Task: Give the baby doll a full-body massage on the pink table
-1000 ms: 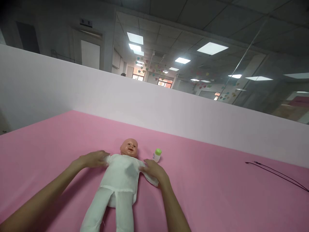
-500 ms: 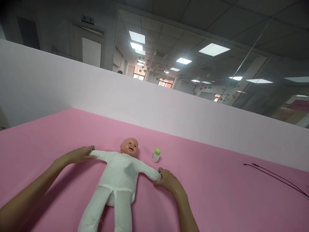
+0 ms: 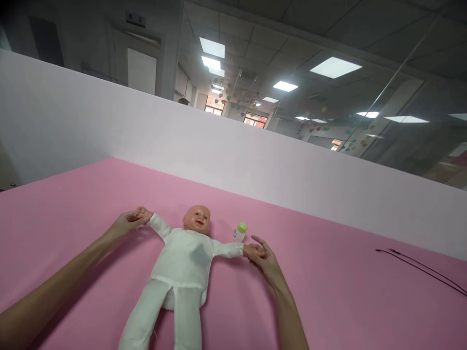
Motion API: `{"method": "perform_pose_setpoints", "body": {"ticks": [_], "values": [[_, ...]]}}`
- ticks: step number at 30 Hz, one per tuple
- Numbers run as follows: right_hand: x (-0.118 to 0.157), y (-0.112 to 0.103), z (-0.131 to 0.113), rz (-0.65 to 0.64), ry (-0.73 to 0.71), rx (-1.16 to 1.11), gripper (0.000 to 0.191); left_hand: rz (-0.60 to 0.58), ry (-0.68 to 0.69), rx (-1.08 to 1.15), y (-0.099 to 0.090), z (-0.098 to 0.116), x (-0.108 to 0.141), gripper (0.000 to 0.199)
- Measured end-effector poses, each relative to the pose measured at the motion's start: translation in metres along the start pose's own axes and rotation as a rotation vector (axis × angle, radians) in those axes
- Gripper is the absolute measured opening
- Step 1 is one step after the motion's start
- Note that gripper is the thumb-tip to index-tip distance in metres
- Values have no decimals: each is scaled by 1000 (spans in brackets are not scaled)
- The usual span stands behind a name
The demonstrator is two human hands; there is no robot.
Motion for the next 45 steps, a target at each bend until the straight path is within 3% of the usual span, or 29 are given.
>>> {"method": "perform_pose_setpoints", "body": {"ticks": [4,8,13,18,20,22,25,29,31,33,35,39,42,45], "values": [[-10,17,25,310,0,-376,70,121,69,57,34,-9,6,42],[-9,50,46,336,-14,-457,53,44,258,64,60,2,23,35],[11,84,41,189,-149,-187,46,-81,395,-104,78,6,43,26],[43,126,23,-276,-526,400,34,-299,734,-385,91,13,57,24],[51,135,24,-380,-620,547,36,-362,803,-488,95,13,60,24],[52,138,26,-400,-650,595,38,-399,818,-530,97,12,61,24],[44,131,30,-270,-582,476,35,-294,701,-395,92,9,54,23],[21,95,49,154,-264,21,49,125,336,-4,60,-11,33,35],[11,79,63,267,-110,-165,51,263,166,159,45,-26,24,45],[3,66,74,325,0,-291,49,326,34,259,35,-38,17,52],[-1,59,78,344,36,-356,49,313,5,269,33,-39,14,54],[7,65,57,229,-85,-268,51,203,231,88,45,-17,21,49],[20,84,32,-33,-263,-75,52,128,467,-146,59,-2,35,36],[36,105,22,-324,-442,268,36,-71,844,-449,79,6,54,30]]}}
Point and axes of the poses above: each hand's wrist, its own x-axis away from the middle knuckle, its own y-axis out of the palm, z = x × y, the point moved 5 cm from there along -x, towards the middle knuckle
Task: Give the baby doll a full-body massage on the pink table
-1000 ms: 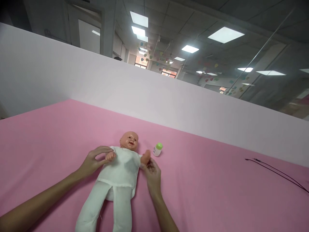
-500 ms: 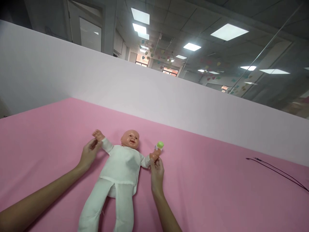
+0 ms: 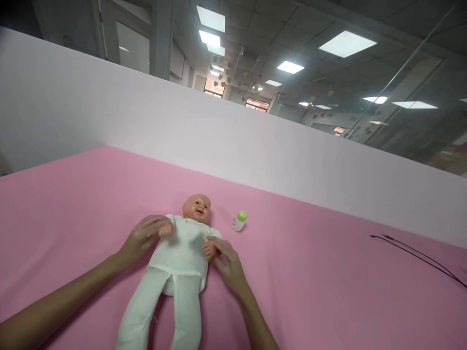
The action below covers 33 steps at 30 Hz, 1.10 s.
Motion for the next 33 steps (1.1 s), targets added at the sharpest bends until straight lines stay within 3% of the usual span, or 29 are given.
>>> {"method": "perform_pose_setpoints", "body": {"ticks": [3,5,7,10,12,14,16,18,21,23,25,27,30,33], "values": [[5,15,-2,-165,-65,210,29,-171,310,-155,13,14,9,35],[5,16,2,-108,-54,173,30,-177,297,-149,15,11,10,37],[1,10,10,49,3,9,36,-103,128,-56,10,1,7,35],[0,-10,35,374,166,-345,48,121,-252,141,-3,-26,4,30],[3,-22,57,541,292,-534,46,261,-484,268,-9,-45,8,32],[7,-32,77,636,398,-658,36,348,-668,351,-12,-60,14,35],[9,-36,87,656,437,-725,30,370,-751,386,-11,-66,17,39],[7,-37,82,628,397,-715,31,345,-696,373,-9,-62,16,41],[2,-31,55,505,241,-565,48,228,-456,241,-5,-42,10,36],[-1,-19,32,336,133,-408,51,90,-207,86,1,-23,6,32],[0,-3,14,114,64,-218,41,-64,76,-68,9,-3,7,36],[3,11,5,-57,33,-50,30,-163,265,-188,15,7,9,43],[5,19,4,-88,34,2,27,-177,292,-230,17,8,10,44],[1,13,16,116,107,-253,41,-49,37,-58,9,-7,7,34]]}}
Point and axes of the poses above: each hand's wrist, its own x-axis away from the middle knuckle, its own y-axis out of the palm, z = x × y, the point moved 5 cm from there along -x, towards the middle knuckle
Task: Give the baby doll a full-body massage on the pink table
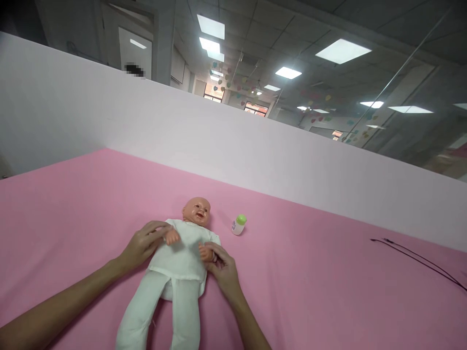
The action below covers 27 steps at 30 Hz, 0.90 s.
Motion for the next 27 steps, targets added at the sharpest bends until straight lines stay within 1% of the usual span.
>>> {"method": "perform_pose_setpoints", "body": {"ticks": [2,4,5,6,7,8,10,12,14,16,18,19,20,21,22,23,24,25,27], "values": [[-4,-14,13,186,75,-234,45,155,-310,195,-8,-21,2,29],[-6,-31,28,344,173,-417,38,309,-605,370,-13,-41,9,36],[-6,-39,36,408,234,-487,32,364,-712,432,-15,-48,12,42],[-5,-47,43,461,293,-543,27,397,-783,469,-16,-53,14,45],[-4,-53,48,499,342,-583,24,407,-817,480,-16,-55,15,47],[-4,-58,50,525,368,-607,23,402,-815,469,-16,-54,14,48],[-3,-62,46,524,339,-602,25,352,-730,413,-16,-47,10,45],[-4,-56,31,462,239,-518,35,293,-594,318,-14,-35,6,41],[-2,-44,13,368,131,-360,47,210,-427,194,-11,-22,3,32],[1,-26,-5,202,31,-147,48,106,-194,59,-6,-8,1,25],[7,-5,-18,-33,-57,89,36,-6,51,-56,-1,5,1,32],[11,4,-21,-142,-90,192,31,-53,145,-103,1,10,2,36],[14,12,-22,-224,-115,277,27,-95,209,-141,3,13,2,38],[16,17,-22,-274,-129,333,26,-130,241,-167,5,15,3,40],[17,19,-21,-284,-134,350,26,-152,248,-174,6,16,3,40],[16,19,-19,-255,-127,322,26,-149,232,-159,6,16,2,40],[14,17,-16,-202,-110,253,27,-124,187,-122,5,14,1,39],[11,13,-11,-129,-82,158,30,-80,110,-65,3,10,1,36],[4,-1,2,79,0,-75,40,76,-137,84,-4,-5,0,29]]}}
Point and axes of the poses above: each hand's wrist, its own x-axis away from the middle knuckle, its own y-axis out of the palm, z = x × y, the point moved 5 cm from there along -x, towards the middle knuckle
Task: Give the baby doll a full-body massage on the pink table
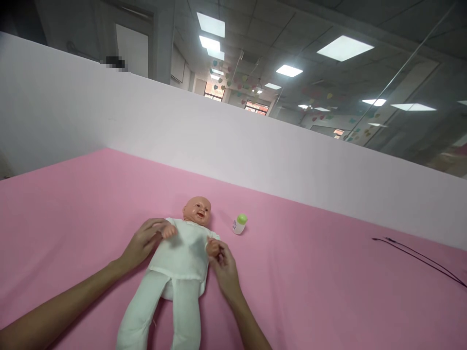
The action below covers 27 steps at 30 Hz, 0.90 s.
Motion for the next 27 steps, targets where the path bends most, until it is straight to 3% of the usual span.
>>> {"method": "perform_pose_setpoints", "body": {"ticks": [4,7,9,12,15,17,19,21,23,27], "values": [[-10,-36,32,330,237,-353,40,297,-526,308,-14,-37,4,41],[-13,-54,41,369,318,-467,30,317,-669,384,-15,-47,5,50],[-14,-55,35,331,290,-461,31,285,-594,351,-14,-41,3,48],[-12,-41,15,210,191,-365,43,195,-362,210,-9,-22,0,35],[-5,-16,-5,-45,76,-109,43,9,-25,0,1,1,1,24],[1,1,-12,-230,29,93,36,-103,215,-119,8,15,4,30],[6,11,-13,-327,22,214,32,-154,347,-186,12,22,7,35],[5,12,-12,-305,26,200,33,-158,340,-186,12,23,6,37],[0,6,-8,-198,41,70,42,-124,218,-119,8,17,2,34],[-10,-24,15,157,160,-260,43,93,-253,168,-7,-14,-4,27]]}}
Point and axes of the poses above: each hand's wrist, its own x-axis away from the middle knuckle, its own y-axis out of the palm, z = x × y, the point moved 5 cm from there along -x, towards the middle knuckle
